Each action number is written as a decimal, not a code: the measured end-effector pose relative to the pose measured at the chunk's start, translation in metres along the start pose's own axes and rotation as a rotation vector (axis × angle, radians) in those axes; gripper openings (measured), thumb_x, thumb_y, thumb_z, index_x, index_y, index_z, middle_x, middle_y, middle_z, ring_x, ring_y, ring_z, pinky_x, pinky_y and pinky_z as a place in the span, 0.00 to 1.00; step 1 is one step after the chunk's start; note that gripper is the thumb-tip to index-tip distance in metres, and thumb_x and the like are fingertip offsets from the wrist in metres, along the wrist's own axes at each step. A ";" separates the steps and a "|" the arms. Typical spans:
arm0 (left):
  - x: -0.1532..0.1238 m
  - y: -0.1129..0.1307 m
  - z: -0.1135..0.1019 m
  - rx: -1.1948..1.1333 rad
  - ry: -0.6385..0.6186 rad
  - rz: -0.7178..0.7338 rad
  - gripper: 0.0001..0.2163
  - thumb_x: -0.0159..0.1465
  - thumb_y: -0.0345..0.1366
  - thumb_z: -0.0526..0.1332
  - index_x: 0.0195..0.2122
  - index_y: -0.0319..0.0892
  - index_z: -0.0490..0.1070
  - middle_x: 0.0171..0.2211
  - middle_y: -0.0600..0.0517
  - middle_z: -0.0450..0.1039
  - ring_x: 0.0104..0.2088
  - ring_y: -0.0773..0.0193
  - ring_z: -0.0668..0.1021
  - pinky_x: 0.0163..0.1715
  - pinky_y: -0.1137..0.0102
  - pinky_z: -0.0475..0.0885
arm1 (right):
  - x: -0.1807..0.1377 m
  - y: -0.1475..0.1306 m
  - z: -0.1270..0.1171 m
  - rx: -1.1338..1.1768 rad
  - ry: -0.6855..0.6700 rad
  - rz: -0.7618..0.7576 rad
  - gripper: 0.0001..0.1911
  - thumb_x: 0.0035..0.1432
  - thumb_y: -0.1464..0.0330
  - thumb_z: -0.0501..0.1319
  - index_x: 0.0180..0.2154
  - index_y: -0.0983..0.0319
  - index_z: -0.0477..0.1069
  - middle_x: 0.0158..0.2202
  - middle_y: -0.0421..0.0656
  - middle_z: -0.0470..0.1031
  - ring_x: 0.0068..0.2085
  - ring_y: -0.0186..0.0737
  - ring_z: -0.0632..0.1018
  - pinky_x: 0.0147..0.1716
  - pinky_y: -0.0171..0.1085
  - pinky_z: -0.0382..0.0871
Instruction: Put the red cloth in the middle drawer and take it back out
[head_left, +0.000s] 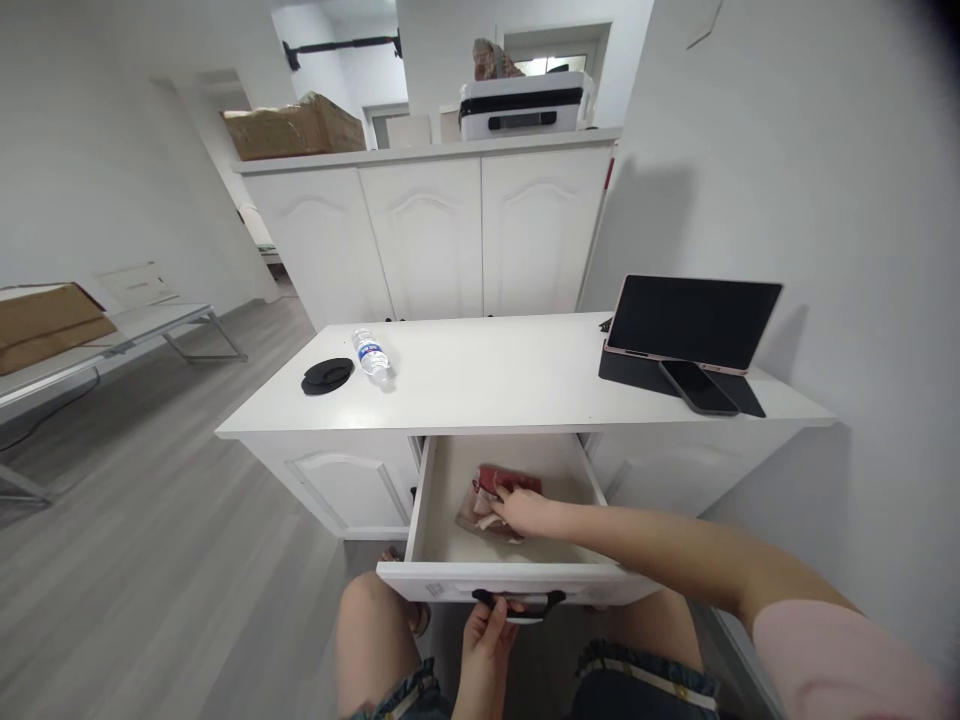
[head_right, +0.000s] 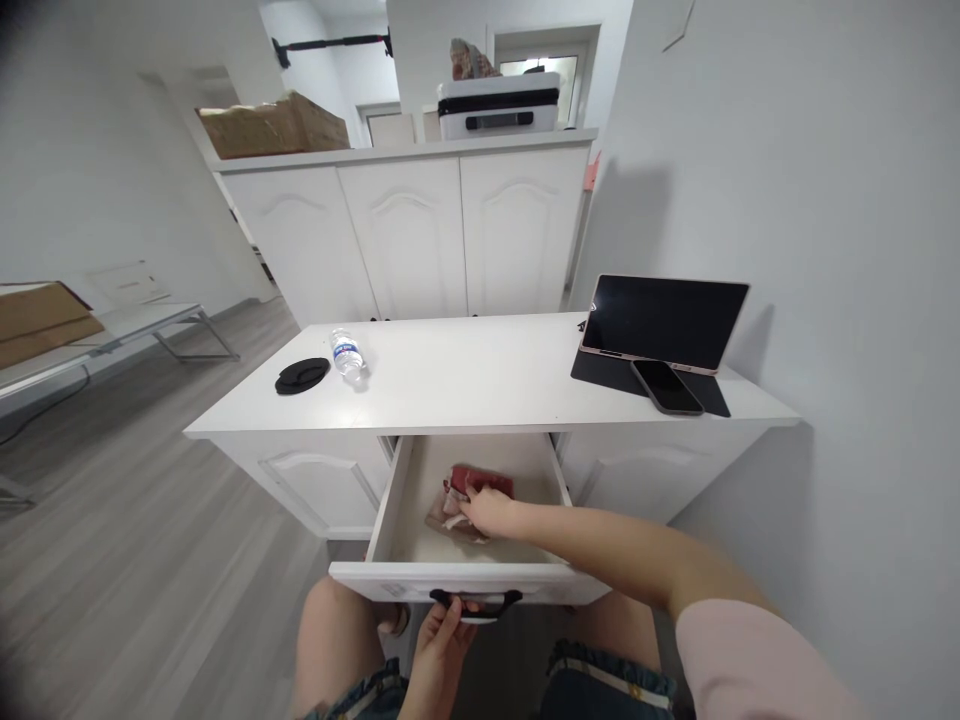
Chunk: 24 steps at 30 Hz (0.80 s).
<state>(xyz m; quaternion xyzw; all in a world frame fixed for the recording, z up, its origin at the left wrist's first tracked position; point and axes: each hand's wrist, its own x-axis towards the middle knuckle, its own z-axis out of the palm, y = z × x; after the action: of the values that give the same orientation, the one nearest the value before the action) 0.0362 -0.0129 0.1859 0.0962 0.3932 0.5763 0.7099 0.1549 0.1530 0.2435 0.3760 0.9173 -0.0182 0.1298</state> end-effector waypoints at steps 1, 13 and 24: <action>0.000 0.000 0.000 -0.002 -0.001 -0.003 0.13 0.45 0.40 0.73 0.23 0.39 0.73 0.25 0.49 0.76 0.32 0.62 0.77 0.37 0.69 0.69 | 0.001 0.000 0.000 -0.002 -0.008 -0.002 0.23 0.58 0.64 0.57 0.54 0.64 0.65 0.54 0.64 0.66 0.42 0.54 0.78 0.39 0.48 0.72; -0.001 -0.002 0.003 0.038 0.036 0.031 0.14 0.44 0.43 0.73 0.23 0.39 0.74 0.25 0.50 0.76 0.32 0.63 0.77 0.37 0.69 0.69 | 0.014 0.003 0.017 -0.004 0.054 0.066 0.24 0.59 0.75 0.50 0.56 0.56 0.63 0.55 0.58 0.68 0.41 0.53 0.78 0.37 0.47 0.71; -0.005 0.000 0.007 0.040 0.037 0.043 0.13 0.46 0.42 0.72 0.24 0.39 0.73 0.27 0.49 0.77 0.32 0.64 0.77 0.36 0.71 0.68 | 0.009 0.035 -0.009 0.293 0.047 0.113 0.27 0.57 0.66 0.58 0.58 0.61 0.61 0.55 0.56 0.68 0.49 0.53 0.75 0.43 0.44 0.69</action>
<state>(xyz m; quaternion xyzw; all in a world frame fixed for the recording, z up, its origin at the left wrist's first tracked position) 0.0405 -0.0151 0.1924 0.1079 0.4156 0.5851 0.6880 0.1712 0.1851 0.2522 0.4425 0.8849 -0.1356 0.0528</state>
